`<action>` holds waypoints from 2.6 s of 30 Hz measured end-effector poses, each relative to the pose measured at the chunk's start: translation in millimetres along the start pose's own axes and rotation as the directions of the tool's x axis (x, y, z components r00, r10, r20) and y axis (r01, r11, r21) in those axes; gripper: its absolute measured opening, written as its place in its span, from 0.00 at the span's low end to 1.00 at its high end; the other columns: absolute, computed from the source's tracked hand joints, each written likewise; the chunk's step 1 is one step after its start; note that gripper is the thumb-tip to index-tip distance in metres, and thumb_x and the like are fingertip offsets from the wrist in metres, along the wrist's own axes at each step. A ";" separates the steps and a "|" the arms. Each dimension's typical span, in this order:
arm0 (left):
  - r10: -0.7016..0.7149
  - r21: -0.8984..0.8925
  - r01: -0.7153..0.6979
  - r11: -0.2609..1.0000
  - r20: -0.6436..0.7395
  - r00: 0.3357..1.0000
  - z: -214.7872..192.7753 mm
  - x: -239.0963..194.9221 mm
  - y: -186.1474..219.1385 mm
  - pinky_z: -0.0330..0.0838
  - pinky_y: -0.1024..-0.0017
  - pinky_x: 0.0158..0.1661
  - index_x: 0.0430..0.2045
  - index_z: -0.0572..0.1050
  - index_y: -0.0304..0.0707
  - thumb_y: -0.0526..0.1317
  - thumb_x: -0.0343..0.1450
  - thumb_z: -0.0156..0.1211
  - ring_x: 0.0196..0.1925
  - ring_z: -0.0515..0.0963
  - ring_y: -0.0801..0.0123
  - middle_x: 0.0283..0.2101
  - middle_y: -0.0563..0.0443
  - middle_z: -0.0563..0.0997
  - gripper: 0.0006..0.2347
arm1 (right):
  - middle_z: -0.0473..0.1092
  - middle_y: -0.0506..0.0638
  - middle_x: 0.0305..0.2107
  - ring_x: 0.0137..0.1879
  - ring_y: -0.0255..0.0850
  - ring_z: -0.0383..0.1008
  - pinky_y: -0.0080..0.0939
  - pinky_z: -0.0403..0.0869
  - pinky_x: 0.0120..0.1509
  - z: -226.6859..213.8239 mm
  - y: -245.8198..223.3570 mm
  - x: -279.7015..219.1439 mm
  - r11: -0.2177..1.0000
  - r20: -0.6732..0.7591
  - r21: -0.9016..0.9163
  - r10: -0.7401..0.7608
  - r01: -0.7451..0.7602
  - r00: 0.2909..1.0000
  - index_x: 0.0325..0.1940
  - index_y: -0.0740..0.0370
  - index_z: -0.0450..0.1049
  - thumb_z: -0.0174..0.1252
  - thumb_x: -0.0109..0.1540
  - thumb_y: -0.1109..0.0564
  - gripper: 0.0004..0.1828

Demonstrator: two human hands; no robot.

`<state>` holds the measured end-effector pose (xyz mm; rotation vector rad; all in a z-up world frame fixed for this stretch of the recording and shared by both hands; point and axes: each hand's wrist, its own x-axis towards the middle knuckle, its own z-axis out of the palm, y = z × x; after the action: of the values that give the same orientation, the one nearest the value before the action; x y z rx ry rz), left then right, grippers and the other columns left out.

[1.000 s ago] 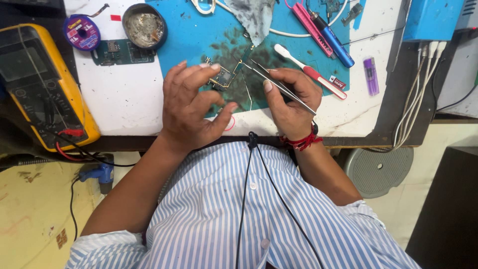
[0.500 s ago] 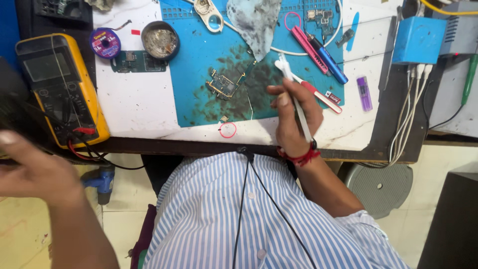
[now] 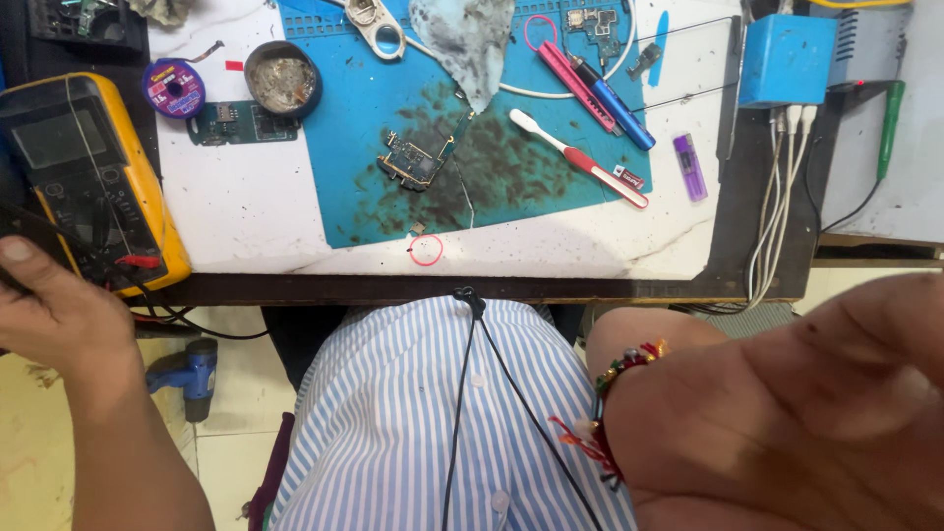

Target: The person uses a hot air gun and tweezers to reflow solder on a small circuit board. They repeatedly apply heat to specific areas while using tweezers to adjust components and apply flux from a small container.

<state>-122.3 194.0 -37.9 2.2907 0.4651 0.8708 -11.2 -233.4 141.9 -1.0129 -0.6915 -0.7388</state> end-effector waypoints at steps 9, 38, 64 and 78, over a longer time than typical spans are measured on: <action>-0.114 -0.135 0.116 0.984 0.023 0.993 -1.7 -11.2 -37.9 0.67 0.73 0.37 0.33 0.67 0.23 0.41 0.91 0.38 0.32 0.69 0.71 0.35 0.49 0.75 0.20 | 0.73 0.56 0.48 0.44 0.41 0.77 0.45 0.78 0.46 -1.6 0.0 0.0 0.999 -0.034 -0.017 -0.038 0.037 0.999 0.68 0.55 0.66 0.56 0.71 0.57 0.20; 0.448 -0.160 -0.420 0.893 0.386 0.806 11.2 -2.0 213.3 0.69 0.54 0.36 0.47 0.69 0.39 0.43 0.75 0.61 0.32 0.79 0.57 0.33 0.48 0.80 0.12 | 0.75 0.54 0.55 0.42 0.43 0.80 0.43 0.74 0.42 41.3 83.6 -50.4 0.754 0.667 -0.607 0.312 0.250 0.676 0.54 0.60 0.76 0.67 0.61 0.64 0.17; 0.241 -0.963 -0.089 0.256 -0.026 0.970 114.2 99.4 190.6 0.79 0.62 0.45 0.44 0.62 0.40 0.40 0.80 0.54 0.29 0.77 0.62 0.29 0.45 0.75 0.08 | 0.73 0.60 0.54 0.51 0.38 0.76 0.37 0.76 0.54 -53.9 83.6 -96.6 0.623 -0.133 -0.328 0.713 -0.710 0.688 0.72 0.61 0.60 0.49 0.75 0.53 0.21; 0.086 -0.887 0.461 0.008 0.460 0.884 167.2 99.9 169.6 0.73 0.66 0.31 0.30 0.61 0.35 0.32 0.83 0.51 0.19 0.70 0.65 0.20 0.46 0.67 0.11 | 0.78 0.57 0.46 0.48 0.39 0.79 0.35 0.76 0.54 -51.5 88.6 -94.2 0.461 0.009 -0.704 0.766 -0.540 0.642 0.60 0.68 0.75 0.60 0.69 0.63 0.15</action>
<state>81.2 48.0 25.4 0.8600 -0.1057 0.2726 14.9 -230.0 5.2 -1.9566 -0.2201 -0.0529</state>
